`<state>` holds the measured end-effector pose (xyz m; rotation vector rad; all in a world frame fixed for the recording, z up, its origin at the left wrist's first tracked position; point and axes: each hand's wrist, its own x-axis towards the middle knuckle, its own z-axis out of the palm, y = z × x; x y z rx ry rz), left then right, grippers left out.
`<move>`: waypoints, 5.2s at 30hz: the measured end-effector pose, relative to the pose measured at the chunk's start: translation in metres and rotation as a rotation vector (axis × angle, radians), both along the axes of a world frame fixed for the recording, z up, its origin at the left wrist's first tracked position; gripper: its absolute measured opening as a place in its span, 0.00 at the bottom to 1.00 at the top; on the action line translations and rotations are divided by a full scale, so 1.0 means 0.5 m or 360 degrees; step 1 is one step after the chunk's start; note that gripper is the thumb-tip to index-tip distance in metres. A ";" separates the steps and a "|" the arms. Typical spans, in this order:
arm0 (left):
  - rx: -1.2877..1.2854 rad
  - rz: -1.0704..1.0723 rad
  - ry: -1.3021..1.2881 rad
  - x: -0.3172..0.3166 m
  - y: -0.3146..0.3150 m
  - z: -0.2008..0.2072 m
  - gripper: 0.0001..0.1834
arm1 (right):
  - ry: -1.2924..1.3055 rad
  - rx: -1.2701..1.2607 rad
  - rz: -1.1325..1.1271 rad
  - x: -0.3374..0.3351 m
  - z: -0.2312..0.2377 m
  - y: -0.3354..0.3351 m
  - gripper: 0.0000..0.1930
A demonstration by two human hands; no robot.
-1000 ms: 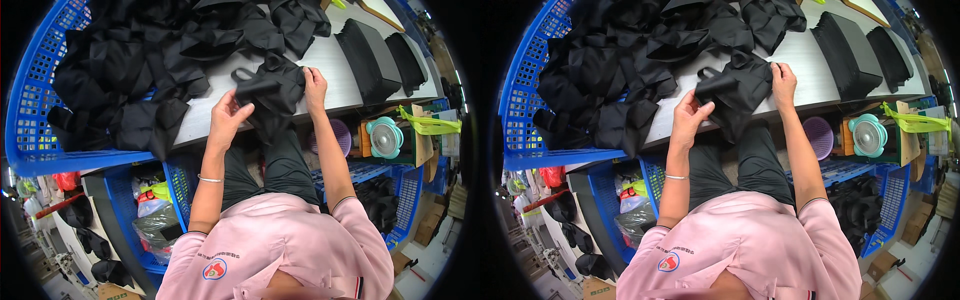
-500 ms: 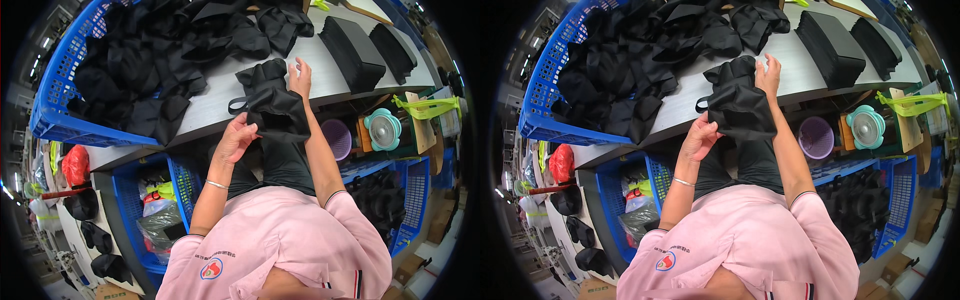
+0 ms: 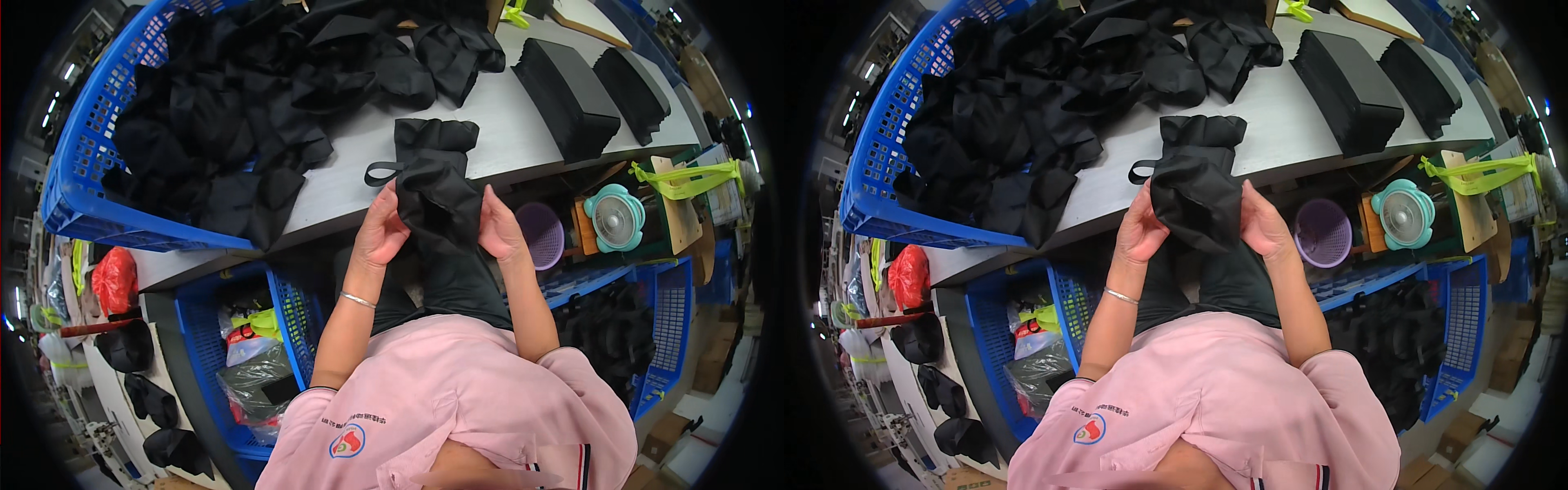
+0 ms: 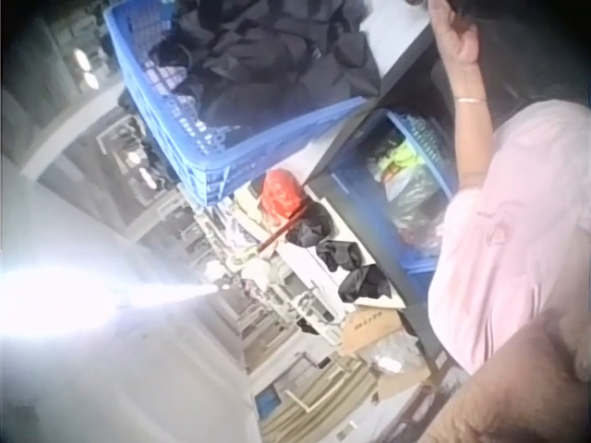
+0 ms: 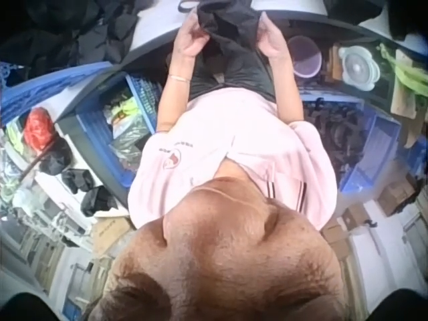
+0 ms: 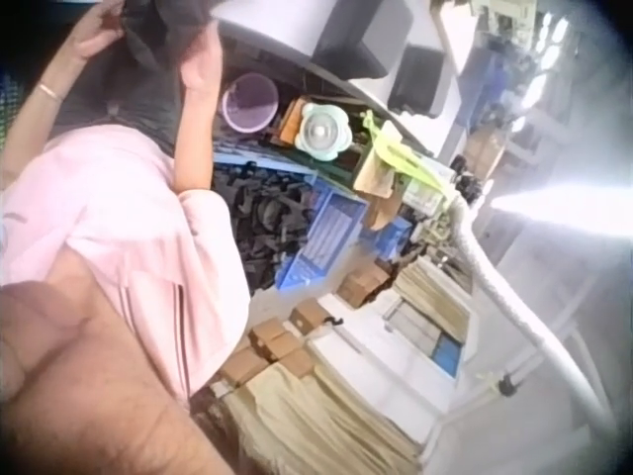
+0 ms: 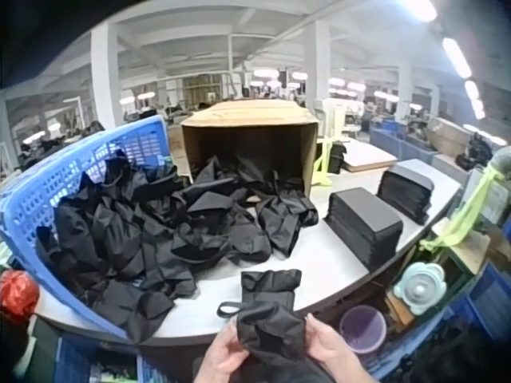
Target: Inspecting, folding, and organizing black fabric components at a manufacturing workstation.
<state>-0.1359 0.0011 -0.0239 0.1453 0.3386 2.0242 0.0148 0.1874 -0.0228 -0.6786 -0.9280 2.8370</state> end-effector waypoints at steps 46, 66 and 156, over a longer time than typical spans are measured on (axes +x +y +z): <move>-0.1406 -0.0227 0.2082 -0.350 0.105 0.103 0.10 | -0.0281 0.1990 -0.0299 -0.024 -0.032 0.024 0.16; -0.1240 0.0184 0.3636 -0.166 0.163 0.032 0.44 | -0.0115 0.2183 -0.0310 -0.046 0.014 -0.020 0.12; -0.0863 0.0929 0.3107 0.109 -0.025 0.121 0.38 | 0.0192 0.2755 -0.0059 -0.047 0.000 -0.103 0.07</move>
